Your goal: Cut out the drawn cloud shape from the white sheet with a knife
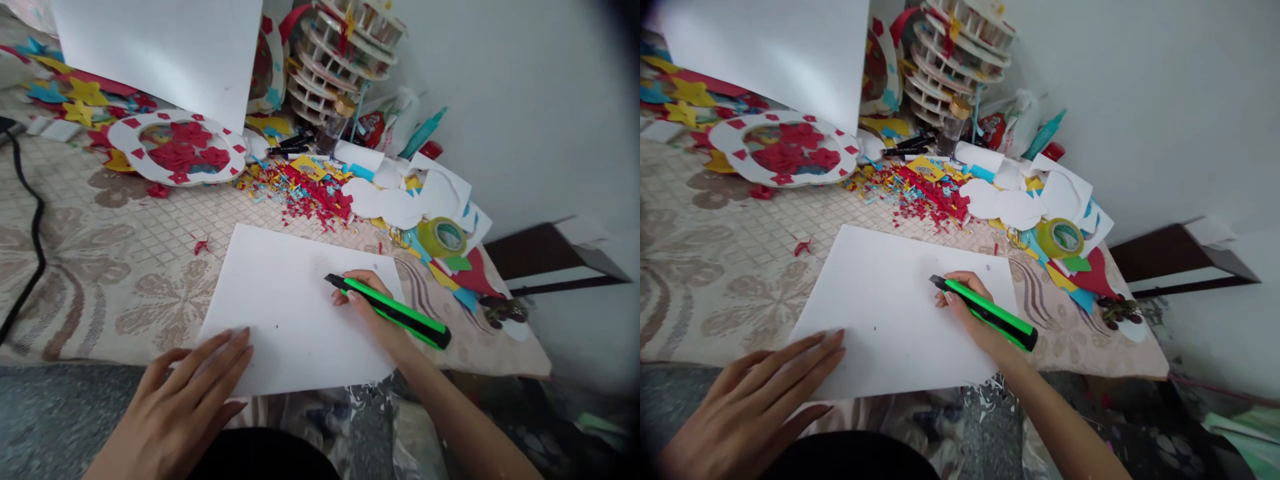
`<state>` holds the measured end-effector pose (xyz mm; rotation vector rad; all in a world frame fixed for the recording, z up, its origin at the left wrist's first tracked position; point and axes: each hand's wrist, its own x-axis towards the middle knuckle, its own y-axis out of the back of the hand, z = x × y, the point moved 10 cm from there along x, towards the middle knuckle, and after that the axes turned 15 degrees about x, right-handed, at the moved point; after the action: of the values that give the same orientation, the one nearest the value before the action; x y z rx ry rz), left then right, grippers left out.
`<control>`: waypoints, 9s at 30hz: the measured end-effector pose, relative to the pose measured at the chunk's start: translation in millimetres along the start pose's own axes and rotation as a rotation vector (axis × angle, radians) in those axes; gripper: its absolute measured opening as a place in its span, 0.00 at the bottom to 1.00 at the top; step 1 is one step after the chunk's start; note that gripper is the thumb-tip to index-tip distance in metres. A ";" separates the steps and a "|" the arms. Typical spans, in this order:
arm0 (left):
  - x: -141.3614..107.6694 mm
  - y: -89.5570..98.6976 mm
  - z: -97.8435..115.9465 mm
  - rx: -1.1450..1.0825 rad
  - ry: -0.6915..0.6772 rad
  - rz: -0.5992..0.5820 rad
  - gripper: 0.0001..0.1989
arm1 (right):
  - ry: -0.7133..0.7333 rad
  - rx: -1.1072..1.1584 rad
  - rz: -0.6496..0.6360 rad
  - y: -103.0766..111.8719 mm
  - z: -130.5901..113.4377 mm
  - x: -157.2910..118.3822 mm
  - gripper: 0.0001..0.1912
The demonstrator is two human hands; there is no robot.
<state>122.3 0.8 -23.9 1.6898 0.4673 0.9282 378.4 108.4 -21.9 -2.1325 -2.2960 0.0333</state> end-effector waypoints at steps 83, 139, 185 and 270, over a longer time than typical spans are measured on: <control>75.9 -23.8 -3.3 -0.251 0.077 0.003 0.18 | 0.419 -0.746 0.097 -60.5 -27.7 -38.0 0.13; 76.6 -21.4 1.1 -0.158 0.083 0.017 0.18 | 0.354 -0.635 0.279 -47.8 -25.3 -24.3 0.10; 77.3 -18.5 7.1 -0.134 0.143 0.012 0.19 | 0.189 -0.480 0.265 -29.8 -24.3 -25.3 0.12; 78.1 -16.7 8.0 -0.101 0.111 -0.001 0.18 | 0.372 -0.678 -0.209 -35.4 -20.3 -91.4 0.20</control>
<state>179.0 56.6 -13.4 1.5522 0.4873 1.0323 350.2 14.8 -0.1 -1.8489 -2.4859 -1.1830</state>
